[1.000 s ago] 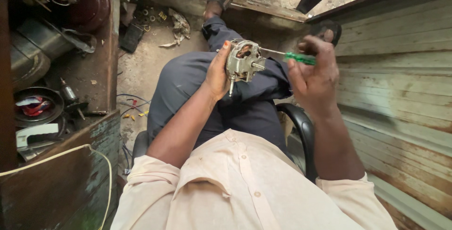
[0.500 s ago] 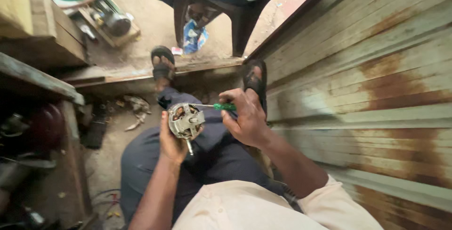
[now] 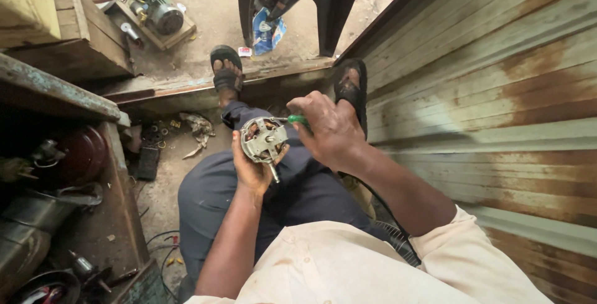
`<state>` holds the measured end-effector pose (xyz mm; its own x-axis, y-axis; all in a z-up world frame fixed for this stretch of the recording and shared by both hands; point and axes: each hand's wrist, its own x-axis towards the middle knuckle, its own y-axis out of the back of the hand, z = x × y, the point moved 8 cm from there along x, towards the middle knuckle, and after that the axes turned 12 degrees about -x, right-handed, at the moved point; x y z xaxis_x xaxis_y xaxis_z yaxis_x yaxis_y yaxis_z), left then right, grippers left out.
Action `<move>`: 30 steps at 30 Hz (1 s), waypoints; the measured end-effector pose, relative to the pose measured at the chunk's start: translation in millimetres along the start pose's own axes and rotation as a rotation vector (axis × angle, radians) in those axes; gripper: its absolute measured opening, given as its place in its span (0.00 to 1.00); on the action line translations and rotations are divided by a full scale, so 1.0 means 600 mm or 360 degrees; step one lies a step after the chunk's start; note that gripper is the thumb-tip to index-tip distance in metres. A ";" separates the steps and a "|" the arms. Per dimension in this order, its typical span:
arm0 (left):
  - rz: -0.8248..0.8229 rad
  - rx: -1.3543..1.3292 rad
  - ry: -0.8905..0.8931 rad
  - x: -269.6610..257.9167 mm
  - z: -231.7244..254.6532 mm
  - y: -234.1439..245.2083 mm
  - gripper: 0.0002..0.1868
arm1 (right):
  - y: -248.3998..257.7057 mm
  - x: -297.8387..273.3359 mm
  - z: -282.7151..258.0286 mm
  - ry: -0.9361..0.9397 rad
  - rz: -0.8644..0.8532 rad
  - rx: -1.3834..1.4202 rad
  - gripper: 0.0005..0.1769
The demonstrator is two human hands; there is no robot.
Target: The person holds a small electrical component, likely a fan capacitor, and uses a screwdriver to adjust internal parts. They also use a hammer to tap the component while seated in a workshop.
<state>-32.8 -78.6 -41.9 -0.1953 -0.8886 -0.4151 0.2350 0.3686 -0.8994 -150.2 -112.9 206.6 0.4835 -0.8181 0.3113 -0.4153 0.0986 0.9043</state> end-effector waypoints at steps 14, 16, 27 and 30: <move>-0.0014 0.0026 0.0030 0.002 -0.006 0.007 0.37 | 0.002 -0.002 0.014 -0.0118 0.0003 -0.0117 0.18; 0.0008 0.0014 0.0037 0.001 -0.008 0.011 0.37 | 0.012 -0.005 0.004 -0.0038 0.0094 -0.0205 0.17; -0.0013 -0.0001 0.0031 0.000 -0.009 0.007 0.36 | 0.004 -0.009 0.019 -0.0155 0.0180 -0.0229 0.19; -0.0016 0.0004 0.0032 0.000 -0.009 0.006 0.36 | -0.004 -0.010 0.019 -0.0118 0.0151 -0.0205 0.14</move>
<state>-36.7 -75.6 -45.9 -0.2168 -0.8865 -0.4087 0.2354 0.3588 -0.9032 -160.8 -114.9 199.3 0.3866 -0.8408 0.3790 -0.3521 0.2453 0.9032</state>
